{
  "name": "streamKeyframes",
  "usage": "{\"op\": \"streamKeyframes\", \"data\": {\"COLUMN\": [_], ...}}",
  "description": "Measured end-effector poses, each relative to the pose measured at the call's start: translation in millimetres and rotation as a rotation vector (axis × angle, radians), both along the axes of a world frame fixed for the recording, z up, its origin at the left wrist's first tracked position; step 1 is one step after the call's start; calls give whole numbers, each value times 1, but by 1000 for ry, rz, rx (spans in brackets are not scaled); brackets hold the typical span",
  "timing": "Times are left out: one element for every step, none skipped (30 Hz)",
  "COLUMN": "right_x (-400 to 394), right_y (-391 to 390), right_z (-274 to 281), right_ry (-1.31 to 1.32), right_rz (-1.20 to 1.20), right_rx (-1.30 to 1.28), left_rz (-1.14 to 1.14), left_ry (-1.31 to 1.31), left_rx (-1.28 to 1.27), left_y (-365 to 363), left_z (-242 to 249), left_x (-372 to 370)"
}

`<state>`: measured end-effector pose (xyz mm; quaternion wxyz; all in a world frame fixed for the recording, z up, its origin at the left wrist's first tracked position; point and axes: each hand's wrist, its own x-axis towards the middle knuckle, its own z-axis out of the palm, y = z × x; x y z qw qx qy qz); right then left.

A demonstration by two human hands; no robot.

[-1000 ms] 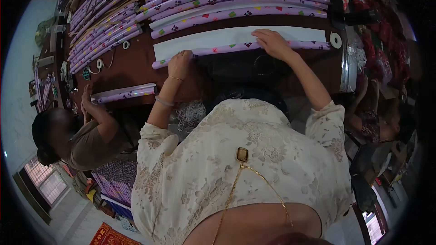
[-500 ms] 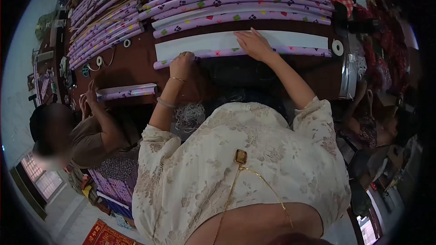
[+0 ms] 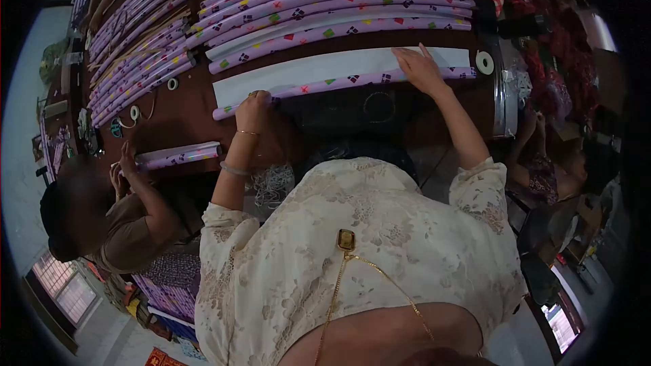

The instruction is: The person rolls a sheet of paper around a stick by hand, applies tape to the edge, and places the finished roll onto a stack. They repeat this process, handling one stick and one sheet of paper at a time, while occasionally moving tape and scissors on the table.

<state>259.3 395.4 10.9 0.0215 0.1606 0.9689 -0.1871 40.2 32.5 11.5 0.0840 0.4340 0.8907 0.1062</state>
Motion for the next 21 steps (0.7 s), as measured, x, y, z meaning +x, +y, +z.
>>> {"op": "streamKeyframes", "data": {"right_x": [8,17,26,34,41,47,52,58,68,74,78,82,84,87,89,86,82,78,73,70,68], "right_y": [9,19,28,36,44,49,55,61,74,80,85,90,92,91,90,81,70,54,42,35,30], "right_z": [3,7,8,9,9,13,19,23,10,12,13,15,15,11,7,18,28,40,46,43,39], "right_ry": [-16,-29,-28,-21,-14,-11,-47,-83,-10,-7,-117,-227,-224,-69,84,235,168,172,175,160,143], "right_rz": [-40,-65,-70,-115,-159,-166,-231,-295,-322,-327,-415,-503,-510,-466,-420,-373,-307,-227,-149,-89,-32], "right_rx": [26,-3,3,15,27,32,68,103,167,174,234,294,300,257,214,170,98,94,91,135,180], "left_rz": [-5,-7,-9,-15,-15,-16,-21,-31,-40,-45,-22,0,-5,-19,-34,-43,-39,-39,-54,-21,9], "left_ry": [0,-8,-15,-14,-10,-5,-3,5,12,14,8,1,3,4,4,2,-11,-24,-28,-31,-33], "left_rx": [6,10,13,17,30,44,49,28,8,15,1,-12,-5,24,52,58,65,71,74,-16,-104], "left_y": [-1,-3,-3,-4,-4,-4,-4,-4,-3,-3,-2,-2,-2,-2,-2,-3,-3,-3,0,3,6], "left_z": [-2,-6,-10,-11,-13,-12,-12,-12,-11,-11,-12,-11,-10,-9,-7,-7,-7,-7,-4,2,5], "left_x": [-1,-3,-5,-5,-5,-5,-5,-5,-5,-5,-5,-4,-4,-4,-4,-5,-6,-5,-4,-3,-1]}}
